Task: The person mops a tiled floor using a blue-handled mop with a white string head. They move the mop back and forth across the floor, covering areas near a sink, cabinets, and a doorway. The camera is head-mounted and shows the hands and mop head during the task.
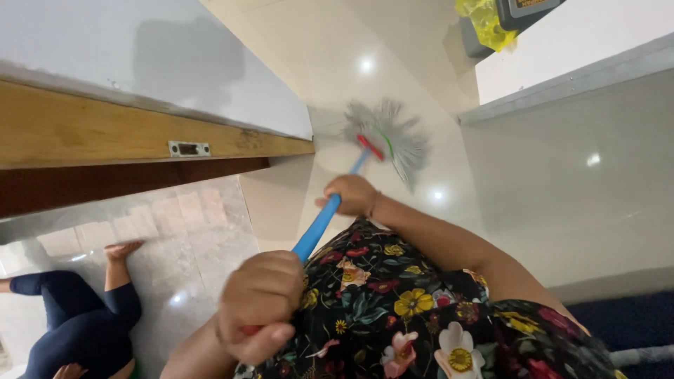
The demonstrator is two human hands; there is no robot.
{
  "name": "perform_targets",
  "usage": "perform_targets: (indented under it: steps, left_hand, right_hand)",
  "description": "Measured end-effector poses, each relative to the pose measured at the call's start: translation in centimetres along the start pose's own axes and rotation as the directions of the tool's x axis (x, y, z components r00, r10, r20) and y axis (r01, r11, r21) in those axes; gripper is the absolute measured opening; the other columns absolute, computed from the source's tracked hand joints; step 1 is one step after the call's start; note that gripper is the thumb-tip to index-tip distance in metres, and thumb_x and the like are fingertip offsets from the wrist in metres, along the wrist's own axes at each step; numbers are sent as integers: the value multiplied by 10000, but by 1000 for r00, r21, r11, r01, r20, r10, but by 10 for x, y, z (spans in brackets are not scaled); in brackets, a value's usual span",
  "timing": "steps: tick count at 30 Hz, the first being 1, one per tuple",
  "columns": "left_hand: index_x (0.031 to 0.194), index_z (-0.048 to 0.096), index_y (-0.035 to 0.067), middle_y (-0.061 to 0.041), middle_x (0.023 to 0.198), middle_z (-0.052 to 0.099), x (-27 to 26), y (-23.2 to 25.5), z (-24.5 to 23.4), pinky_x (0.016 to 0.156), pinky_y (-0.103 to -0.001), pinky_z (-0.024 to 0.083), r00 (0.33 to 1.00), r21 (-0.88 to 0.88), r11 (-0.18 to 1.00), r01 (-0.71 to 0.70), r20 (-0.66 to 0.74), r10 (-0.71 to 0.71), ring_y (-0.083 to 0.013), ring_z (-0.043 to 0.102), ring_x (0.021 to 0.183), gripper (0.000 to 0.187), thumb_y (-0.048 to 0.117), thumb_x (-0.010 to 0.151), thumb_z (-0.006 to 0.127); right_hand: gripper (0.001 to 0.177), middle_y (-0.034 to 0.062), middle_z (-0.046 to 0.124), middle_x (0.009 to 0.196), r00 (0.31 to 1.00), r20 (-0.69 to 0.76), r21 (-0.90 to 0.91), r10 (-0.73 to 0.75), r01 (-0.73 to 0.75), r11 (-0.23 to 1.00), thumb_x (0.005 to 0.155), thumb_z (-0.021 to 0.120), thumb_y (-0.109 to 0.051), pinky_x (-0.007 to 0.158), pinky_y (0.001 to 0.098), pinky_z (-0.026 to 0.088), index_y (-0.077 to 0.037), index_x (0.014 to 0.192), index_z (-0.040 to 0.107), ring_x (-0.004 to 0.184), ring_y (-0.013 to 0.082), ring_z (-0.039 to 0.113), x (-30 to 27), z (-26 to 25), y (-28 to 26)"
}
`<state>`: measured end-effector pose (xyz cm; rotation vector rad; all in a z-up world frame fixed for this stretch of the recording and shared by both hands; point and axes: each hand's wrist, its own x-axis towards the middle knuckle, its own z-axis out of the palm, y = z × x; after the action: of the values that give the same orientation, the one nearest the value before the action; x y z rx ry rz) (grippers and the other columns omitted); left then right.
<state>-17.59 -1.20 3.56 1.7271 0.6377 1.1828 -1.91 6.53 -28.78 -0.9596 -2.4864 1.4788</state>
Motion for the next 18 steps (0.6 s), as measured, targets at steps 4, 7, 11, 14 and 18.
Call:
perform_targets:
  steps: [4, 7, 11, 14, 18]
  left_hand:
    - [586, 356, 137, 13, 517, 314, -30, -44, 17, 528, -335, 306, 999, 149, 988, -46, 32, 42, -157, 297, 469, 443, 223, 1012, 439]
    - [579, 394, 145, 29, 486, 352, -32, -51, -1, 480, -306, 364, 997, 174, 985, 4, -80, 10, -134, 362, 435, 462, 234, 1032, 388]
    - [542, 338, 70, -55, 487, 337, 2, -1, -20, 473, -365, 309, 988, 129, 990, 55, -153, -35, -198, 338, 408, 471, 199, 994, 378]
    - [510, 335, 83, -52, 460, 317, 3, 3, -26, 453, -358, 327, 977, 12, 997, 79, -200, -75, -199, 366, 364, 523, 247, 1005, 386]
    - [568, 330, 107, -45, 499, 334, -6, -18, -25, 491, -339, 332, 940, -177, 975, 134, -288, -182, -191, 347, 424, 489, 237, 1023, 453]
  right_hand:
    - [448, 36, 559, 655, 973, -118, -23, -201, 200, 980, 981, 595, -387, 649, 441, 434, -159, 603, 517, 666, 254, 574, 49, -14, 40]
    - [526, -16, 359, 545, 955, -204, 170, -214, 250, 953, 961, 714, -208, 613, 311, 369, -170, 603, 331, 504, 132, 416, 62, -20, 26]
    - [555, 8, 460, 564, 988, -147, 181, -35, 62, 981, 943, 664, -506, 618, 372, 361, -162, 562, 454, 572, 186, 484, 29, -6, -1]
    - [359, -7, 592, 628, 995, 90, 126, -48, 37, 991, 885, 604, -457, 593, 395, 420, -214, 627, 544, 602, 172, 592, -4, 25, 13]
    - [534, -26, 619, 598, 916, 401, 76, 10, -44, 996, 882, 645, -668, 524, 272, 367, -197, 633, 630, 506, 104, 544, -35, 49, 15]
